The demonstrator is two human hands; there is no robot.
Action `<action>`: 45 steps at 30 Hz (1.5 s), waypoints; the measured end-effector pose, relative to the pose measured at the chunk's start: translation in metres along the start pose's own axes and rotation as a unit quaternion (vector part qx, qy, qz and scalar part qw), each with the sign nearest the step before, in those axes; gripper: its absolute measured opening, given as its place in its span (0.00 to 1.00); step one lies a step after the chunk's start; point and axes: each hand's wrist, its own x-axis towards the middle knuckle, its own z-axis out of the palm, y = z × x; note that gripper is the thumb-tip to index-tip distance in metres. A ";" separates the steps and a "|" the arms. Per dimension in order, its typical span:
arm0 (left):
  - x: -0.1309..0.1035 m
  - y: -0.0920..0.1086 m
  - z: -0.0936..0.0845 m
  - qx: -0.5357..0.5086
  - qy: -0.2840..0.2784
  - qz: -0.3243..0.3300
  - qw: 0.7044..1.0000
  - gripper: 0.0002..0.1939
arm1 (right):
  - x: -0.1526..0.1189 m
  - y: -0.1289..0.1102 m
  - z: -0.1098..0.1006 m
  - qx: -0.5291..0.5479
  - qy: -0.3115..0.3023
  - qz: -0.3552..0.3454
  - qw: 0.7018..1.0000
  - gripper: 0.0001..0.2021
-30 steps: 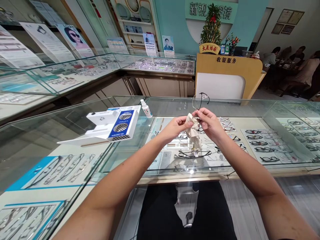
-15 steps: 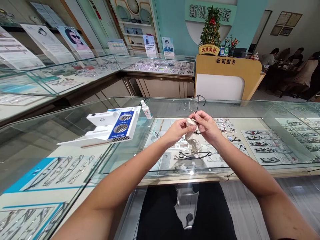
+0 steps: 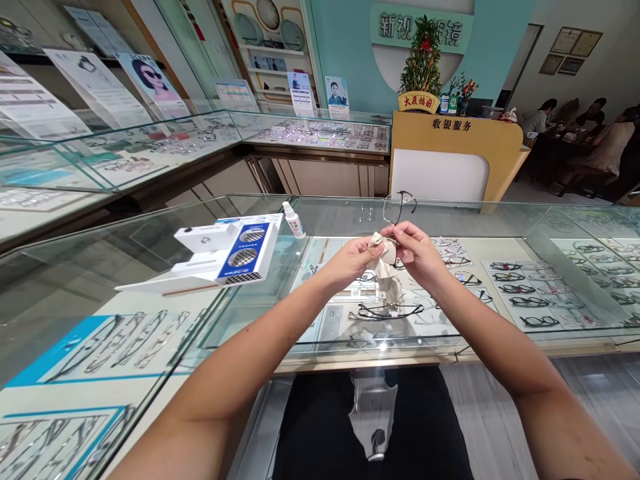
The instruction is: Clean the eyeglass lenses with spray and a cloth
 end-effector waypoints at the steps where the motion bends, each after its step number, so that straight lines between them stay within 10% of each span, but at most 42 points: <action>1: 0.000 0.000 -0.001 -0.008 -0.003 -0.009 1.000 0.30 | 0.000 -0.002 -0.001 0.005 0.005 -0.001 1.000 0.20; 17: 0.006 0.011 -0.020 -0.059 0.136 0.071 0.986 0.31 | 0.003 -0.003 -0.010 -0.093 -0.024 -0.020 0.995 0.16; 34: 0.005 0.018 -0.022 -0.132 0.150 0.124 0.972 0.16 | 0.002 0.000 -0.009 -0.121 -0.016 -0.003 0.993 0.17; 45: 0.002 0.016 -0.012 -0.085 0.124 0.078 0.986 0.32 | -0.002 0.001 -0.004 -0.157 -0.101 -0.026 0.982 0.15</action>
